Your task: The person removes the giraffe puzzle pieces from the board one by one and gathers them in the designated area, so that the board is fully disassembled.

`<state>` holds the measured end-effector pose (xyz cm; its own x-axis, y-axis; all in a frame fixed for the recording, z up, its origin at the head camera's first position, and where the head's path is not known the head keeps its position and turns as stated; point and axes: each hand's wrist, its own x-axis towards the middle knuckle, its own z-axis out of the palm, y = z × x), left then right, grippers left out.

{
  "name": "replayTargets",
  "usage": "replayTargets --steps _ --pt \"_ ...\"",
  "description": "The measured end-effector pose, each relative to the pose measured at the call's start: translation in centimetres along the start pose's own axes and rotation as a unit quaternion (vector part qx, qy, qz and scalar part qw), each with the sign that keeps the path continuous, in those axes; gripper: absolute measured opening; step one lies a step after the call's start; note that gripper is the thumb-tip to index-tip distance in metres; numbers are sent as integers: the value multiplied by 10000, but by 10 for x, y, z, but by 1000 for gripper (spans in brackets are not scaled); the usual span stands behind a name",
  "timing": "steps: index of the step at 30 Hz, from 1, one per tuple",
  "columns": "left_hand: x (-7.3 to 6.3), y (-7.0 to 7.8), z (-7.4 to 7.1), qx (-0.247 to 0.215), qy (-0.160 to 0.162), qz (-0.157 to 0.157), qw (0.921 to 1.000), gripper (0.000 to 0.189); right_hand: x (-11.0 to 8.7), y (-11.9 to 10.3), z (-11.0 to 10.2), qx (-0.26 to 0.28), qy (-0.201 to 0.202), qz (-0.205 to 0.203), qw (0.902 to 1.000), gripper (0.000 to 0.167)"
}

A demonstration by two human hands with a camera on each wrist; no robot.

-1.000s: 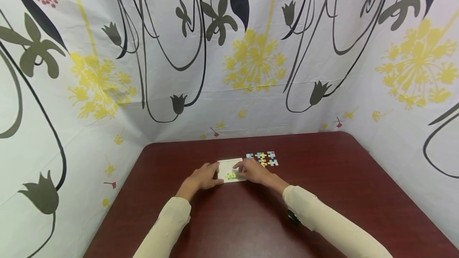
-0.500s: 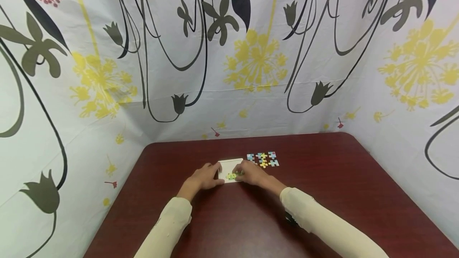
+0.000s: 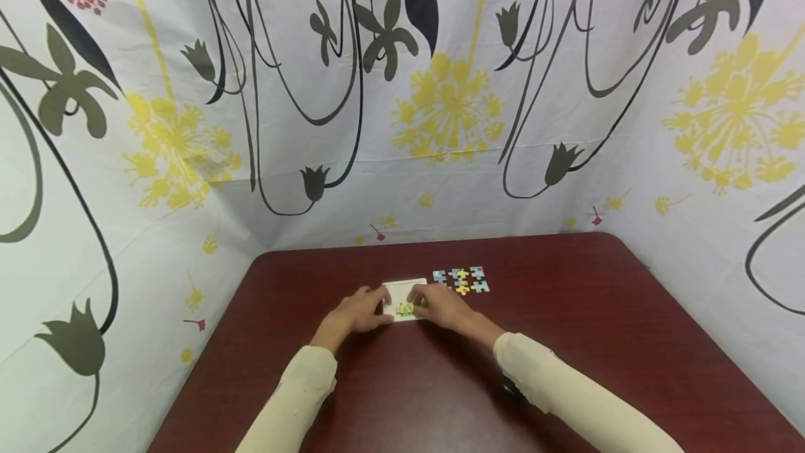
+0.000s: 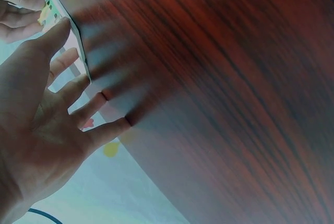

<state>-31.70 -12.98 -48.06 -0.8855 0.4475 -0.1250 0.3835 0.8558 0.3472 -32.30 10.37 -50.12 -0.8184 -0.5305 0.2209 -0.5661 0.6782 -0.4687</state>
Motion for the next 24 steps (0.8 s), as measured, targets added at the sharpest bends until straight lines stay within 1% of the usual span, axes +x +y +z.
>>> replayTargets --steps 6,13,19,24 --pt "1 -1 0 58 13 25 10000 29 -1 -2 -4 95 42 -154 9998 13" --pt "3 -2 -2 68 11 34 10000 28 1 2 -14 217 121 -264 9993 12" --pt "4 -3 0 -3 6 36 10000 28 -4 8 -28 375 58 -139 9992 12" --pt "2 -3 1 -27 38 56 10000 28 -11 17 -36 327 19 -60 9994 12"
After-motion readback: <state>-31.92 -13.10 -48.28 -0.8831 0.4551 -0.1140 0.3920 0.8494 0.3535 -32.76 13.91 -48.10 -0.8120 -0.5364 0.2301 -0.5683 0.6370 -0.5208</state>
